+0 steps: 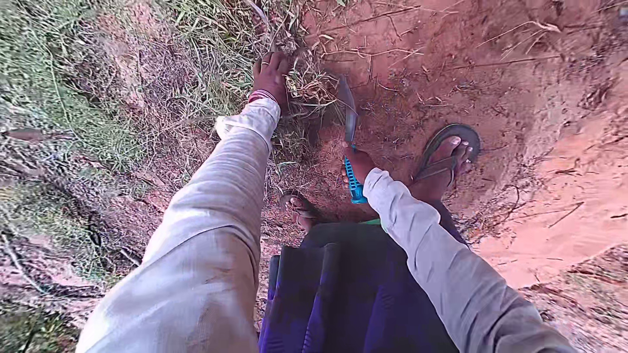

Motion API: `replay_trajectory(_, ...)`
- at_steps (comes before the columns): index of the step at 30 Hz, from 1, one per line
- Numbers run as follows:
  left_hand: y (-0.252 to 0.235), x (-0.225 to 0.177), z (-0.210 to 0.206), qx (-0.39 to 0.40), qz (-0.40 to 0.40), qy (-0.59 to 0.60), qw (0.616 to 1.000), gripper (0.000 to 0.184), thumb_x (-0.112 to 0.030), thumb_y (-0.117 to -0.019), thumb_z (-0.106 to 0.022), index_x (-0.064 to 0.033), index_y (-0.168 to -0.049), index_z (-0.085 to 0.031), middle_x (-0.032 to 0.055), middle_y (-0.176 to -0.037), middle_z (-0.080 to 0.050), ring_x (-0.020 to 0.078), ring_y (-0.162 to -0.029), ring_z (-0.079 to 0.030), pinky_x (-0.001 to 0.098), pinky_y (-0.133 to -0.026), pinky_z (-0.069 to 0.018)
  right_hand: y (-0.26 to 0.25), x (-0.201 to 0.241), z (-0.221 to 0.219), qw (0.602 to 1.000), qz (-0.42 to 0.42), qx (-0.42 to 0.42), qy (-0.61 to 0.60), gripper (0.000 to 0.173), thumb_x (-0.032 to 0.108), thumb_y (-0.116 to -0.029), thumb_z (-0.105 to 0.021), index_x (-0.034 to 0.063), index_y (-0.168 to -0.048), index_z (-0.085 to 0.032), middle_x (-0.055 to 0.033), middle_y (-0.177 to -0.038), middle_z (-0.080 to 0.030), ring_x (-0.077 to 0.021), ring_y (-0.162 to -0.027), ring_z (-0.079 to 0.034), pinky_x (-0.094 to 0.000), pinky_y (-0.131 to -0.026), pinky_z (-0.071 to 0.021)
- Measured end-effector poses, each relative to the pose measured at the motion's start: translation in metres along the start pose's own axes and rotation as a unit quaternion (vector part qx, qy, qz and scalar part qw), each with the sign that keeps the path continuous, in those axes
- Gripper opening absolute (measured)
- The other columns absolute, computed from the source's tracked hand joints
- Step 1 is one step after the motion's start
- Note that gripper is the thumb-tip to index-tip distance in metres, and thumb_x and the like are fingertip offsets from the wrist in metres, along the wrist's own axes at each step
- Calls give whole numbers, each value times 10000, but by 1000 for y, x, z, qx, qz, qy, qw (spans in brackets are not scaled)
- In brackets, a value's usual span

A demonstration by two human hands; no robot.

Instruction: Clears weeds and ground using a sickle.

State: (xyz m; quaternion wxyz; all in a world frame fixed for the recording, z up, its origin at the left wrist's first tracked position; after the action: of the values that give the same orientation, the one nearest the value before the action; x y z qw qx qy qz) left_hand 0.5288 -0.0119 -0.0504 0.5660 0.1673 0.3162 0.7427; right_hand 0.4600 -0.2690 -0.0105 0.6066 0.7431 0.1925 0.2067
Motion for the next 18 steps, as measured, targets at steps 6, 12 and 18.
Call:
replay_trajectory(6, -11, -28, 9, 72, -34, -41, 996, 884, 140, -788, -719, -33, -1575, -356, 280, -1565, -441, 509, -1448, -408, 687, -1162, -297, 55, -42, 57, 986, 64, -96, 121, 427, 326, -1125, -394, -70, -1189, -543, -62, -719, -551, -136, -553, -581, -308, -603, -547)
replay_trajectory(12, -86, -59, -20, 146, -33, -57, 987, 1182, -78, -760, -876, -75, -1667, -120, 198, -1738, -70, 427, -1597, -99, 663, -1243, -141, 59, -42, 80, 982, 111, -150, -4, 357, 288, -1128, -374, -20, -1070, -544, 11, -599, -524, -73, -450, -544, -241, -484, -532)
replay_trajectory(18, -85, -67, -17, 218, 47, -168, 960, 726, -272, -830, -850, 117, -1362, -546, 384, -1447, -492, 557, -1376, -454, 705, -1115, -356, 59, -31, 87, 988, 97, -119, -4, 334, 297, -1123, -395, -14, -1113, -518, 1, -614, -517, -86, -460, -548, -244, -494, -533)
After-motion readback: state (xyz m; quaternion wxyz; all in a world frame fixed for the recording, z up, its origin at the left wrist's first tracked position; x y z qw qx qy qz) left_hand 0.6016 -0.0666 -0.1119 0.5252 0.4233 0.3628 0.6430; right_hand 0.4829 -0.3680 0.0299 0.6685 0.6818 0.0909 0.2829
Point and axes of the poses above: each hand's wrist, its own y-axis away from the middle knuckle, its own z-axis out of the back of the hand, x = y × z, the point moved 1 cm from there along -y, towards the middle knuckle
